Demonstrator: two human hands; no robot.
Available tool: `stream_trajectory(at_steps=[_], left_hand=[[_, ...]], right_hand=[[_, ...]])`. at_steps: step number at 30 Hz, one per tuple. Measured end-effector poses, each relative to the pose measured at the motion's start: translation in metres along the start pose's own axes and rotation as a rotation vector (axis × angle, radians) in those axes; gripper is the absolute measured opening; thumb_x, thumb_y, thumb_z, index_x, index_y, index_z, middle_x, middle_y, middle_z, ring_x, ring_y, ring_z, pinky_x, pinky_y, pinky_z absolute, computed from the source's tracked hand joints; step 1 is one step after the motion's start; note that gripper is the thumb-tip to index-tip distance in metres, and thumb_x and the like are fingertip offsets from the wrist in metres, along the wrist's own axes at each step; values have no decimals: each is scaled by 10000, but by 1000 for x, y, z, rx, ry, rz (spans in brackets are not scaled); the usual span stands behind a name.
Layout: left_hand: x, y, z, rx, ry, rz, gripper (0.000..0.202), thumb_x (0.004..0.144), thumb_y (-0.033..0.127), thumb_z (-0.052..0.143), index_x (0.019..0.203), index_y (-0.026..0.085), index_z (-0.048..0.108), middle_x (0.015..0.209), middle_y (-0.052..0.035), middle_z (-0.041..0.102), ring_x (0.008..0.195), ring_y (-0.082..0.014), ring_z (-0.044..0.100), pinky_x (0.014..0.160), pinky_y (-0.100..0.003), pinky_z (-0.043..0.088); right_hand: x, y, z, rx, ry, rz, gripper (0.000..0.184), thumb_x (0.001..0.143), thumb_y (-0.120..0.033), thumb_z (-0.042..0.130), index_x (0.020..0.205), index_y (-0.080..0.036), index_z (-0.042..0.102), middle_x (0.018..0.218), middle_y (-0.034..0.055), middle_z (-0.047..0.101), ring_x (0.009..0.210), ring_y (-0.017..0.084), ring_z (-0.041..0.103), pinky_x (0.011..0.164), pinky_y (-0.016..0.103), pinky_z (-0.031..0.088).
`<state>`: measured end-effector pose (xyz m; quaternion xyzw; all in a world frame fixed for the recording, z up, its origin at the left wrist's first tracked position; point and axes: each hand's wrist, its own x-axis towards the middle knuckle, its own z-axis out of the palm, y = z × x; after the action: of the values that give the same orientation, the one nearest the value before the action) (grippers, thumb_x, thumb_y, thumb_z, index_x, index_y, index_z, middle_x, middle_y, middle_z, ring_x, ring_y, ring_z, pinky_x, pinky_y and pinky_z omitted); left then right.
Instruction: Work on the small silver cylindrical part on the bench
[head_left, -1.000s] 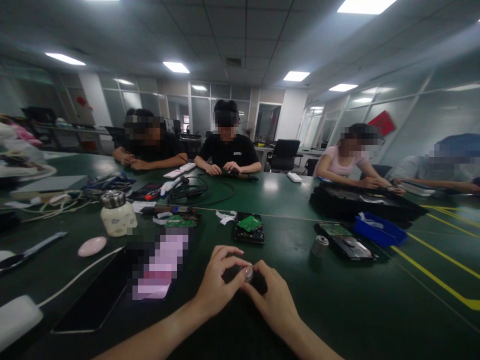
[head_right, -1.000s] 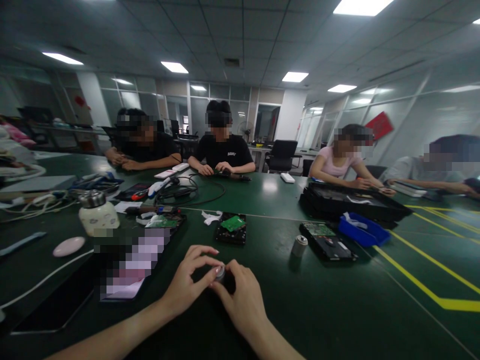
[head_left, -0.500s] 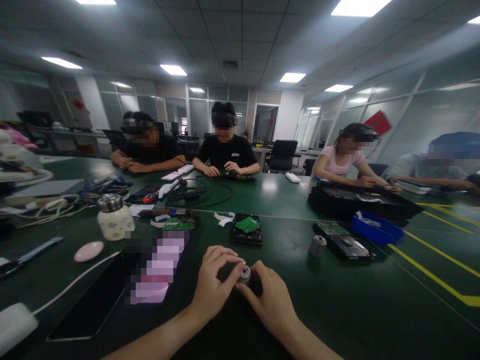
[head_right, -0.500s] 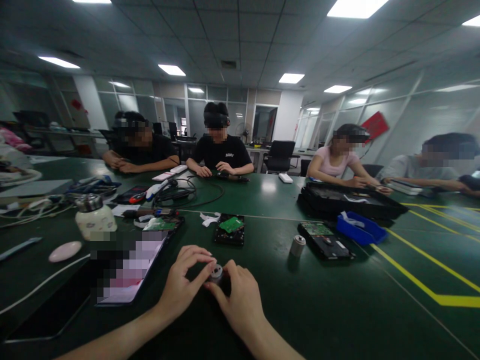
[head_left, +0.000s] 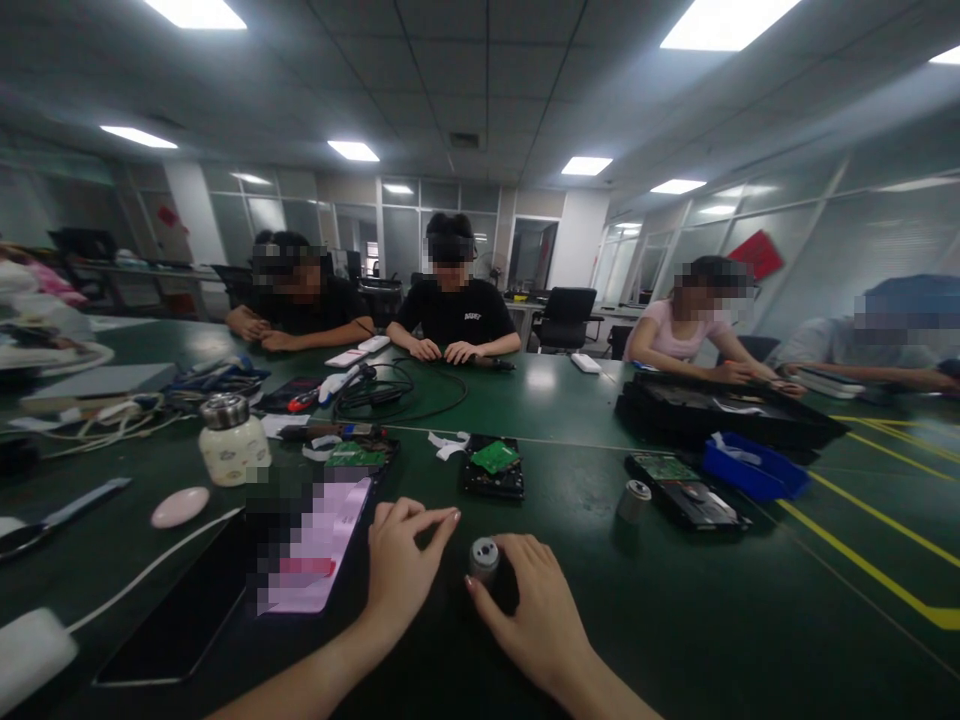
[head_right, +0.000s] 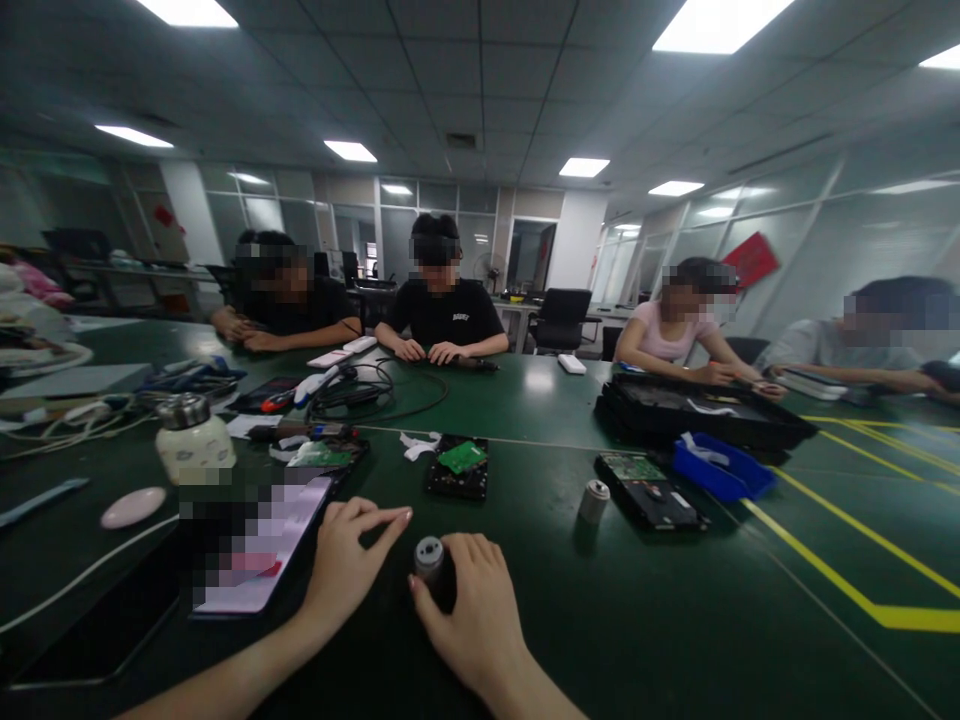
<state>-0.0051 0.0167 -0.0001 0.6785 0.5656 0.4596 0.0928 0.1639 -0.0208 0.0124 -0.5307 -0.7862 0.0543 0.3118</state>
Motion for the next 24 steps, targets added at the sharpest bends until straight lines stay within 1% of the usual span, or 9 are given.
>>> stream_trajectory(at_steps=[1,3,7,13,16,21,24], left_hand=[[0,4,0,-35,-10,39,189,832,381,601,888,287,755,801,-51,609,849,-256,503,776,-410,419],[-2,11,-1,-102,-48,113,167,834,361,609,894,288,747,832,-38,607,891,-237,510,810,-373,433],[-5,18,-2,-185,-105,187,108,820,292,637,843,285,742,839,-32,603,906,-229,513,812,-358,442],[-4,16,-1,-233,-115,199,126,843,287,617,877,267,736,842,-43,601,912,-235,509,817,-376,442],[-3,17,-1,-243,-127,206,113,833,292,634,870,282,740,822,-37,602,898,-235,512,808,-379,443],[-3,19,-3,-263,-177,211,126,837,282,626,882,288,744,833,-43,612,915,-244,507,821,-394,438],[-4,20,-5,-277,-227,223,163,854,255,594,927,292,735,891,-52,622,956,-250,502,855,-406,430]], right_hand=[[-1,1,1,3,-9,-4,234,796,-261,627,1013,-185,583,1014,84,641,947,260,574,834,402,437],[-2,2,2,2,-35,-19,290,805,-268,622,1077,-171,591,1111,104,626,1036,270,549,901,414,413],[-3,3,3,-21,-70,-50,313,836,-269,588,1131,-162,598,1146,109,624,1077,264,535,945,416,390],[-2,4,3,-61,-88,-61,316,852,-273,565,1143,-152,597,1152,118,624,1072,274,539,940,433,398],[-1,4,4,-62,-92,-60,314,851,-266,568,1140,-147,596,1154,120,622,1077,274,538,946,433,396],[-1,4,5,-67,-99,-72,314,856,-254,559,1151,-150,586,1174,120,611,1099,272,525,962,439,384],[-2,4,4,-73,-106,-72,305,855,-246,554,1143,-152,586,1155,117,617,1073,267,537,953,438,390]])
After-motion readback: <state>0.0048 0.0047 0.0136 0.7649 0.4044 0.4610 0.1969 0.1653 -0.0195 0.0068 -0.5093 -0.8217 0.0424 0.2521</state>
